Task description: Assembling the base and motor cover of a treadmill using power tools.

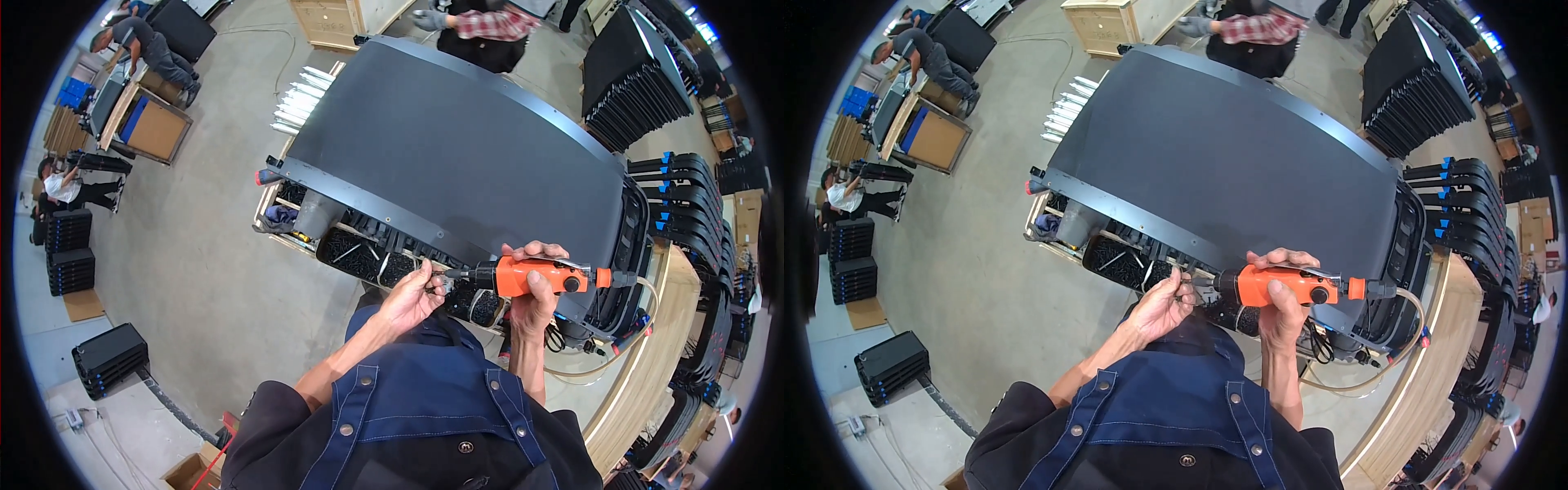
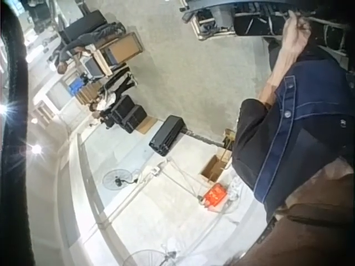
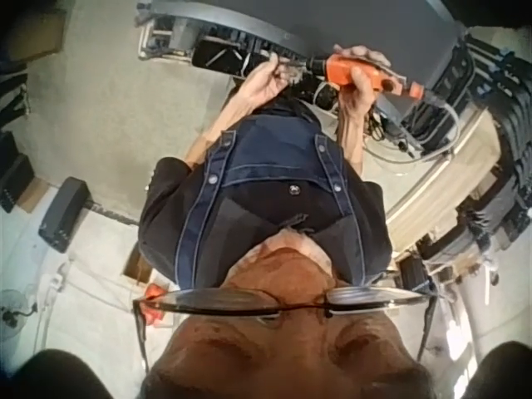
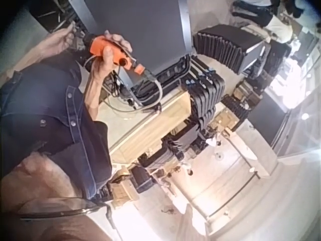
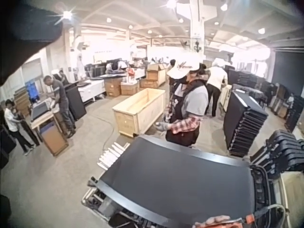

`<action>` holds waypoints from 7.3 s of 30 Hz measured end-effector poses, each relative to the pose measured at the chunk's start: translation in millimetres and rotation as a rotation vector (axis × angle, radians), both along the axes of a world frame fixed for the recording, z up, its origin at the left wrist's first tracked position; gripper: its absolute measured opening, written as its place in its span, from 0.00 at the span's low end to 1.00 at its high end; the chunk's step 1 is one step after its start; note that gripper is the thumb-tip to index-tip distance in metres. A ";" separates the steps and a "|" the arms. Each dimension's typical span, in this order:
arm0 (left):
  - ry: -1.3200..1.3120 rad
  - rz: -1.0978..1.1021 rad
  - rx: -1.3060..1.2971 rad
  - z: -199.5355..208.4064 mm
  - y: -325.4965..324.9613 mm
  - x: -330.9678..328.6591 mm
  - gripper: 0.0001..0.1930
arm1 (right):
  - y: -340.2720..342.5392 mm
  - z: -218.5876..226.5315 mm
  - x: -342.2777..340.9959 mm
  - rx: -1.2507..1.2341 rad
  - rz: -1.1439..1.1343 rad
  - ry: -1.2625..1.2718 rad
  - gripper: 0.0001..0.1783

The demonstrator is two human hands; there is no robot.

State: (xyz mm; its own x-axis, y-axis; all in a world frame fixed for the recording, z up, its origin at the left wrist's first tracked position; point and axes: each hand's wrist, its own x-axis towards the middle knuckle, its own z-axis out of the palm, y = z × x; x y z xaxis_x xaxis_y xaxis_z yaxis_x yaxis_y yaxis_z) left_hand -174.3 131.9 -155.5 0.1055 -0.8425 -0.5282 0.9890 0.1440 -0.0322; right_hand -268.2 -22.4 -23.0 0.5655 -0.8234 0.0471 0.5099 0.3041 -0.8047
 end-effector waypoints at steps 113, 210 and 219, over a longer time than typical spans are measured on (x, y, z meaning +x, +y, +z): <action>-0.599 -0.124 0.156 -41.0 153.8 247.3 0.17 | 214.1 -44.8 430.4 -0.673 0.947 0.249 0.21; -1.049 -0.862 1.098 -79.7 -101.8 -570.2 0.17 | -394.7 -444.8 -948.3 0.880 -0.956 0.507 0.14; -1.356 -0.464 0.265 35.6 -333.3 -588.4 0.17 | -359.7 -160.5 -819.5 0.090 -0.304 1.021 0.13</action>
State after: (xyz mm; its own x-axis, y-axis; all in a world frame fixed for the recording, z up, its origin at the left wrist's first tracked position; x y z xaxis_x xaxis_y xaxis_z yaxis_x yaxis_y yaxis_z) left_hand -762.7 -201.4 -119.9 0.3905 -0.8345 -0.3888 0.1965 -0.3370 0.9208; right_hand -1087.6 -382.1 -183.4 0.0735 -0.9133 -0.4005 -0.3286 0.3570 -0.8744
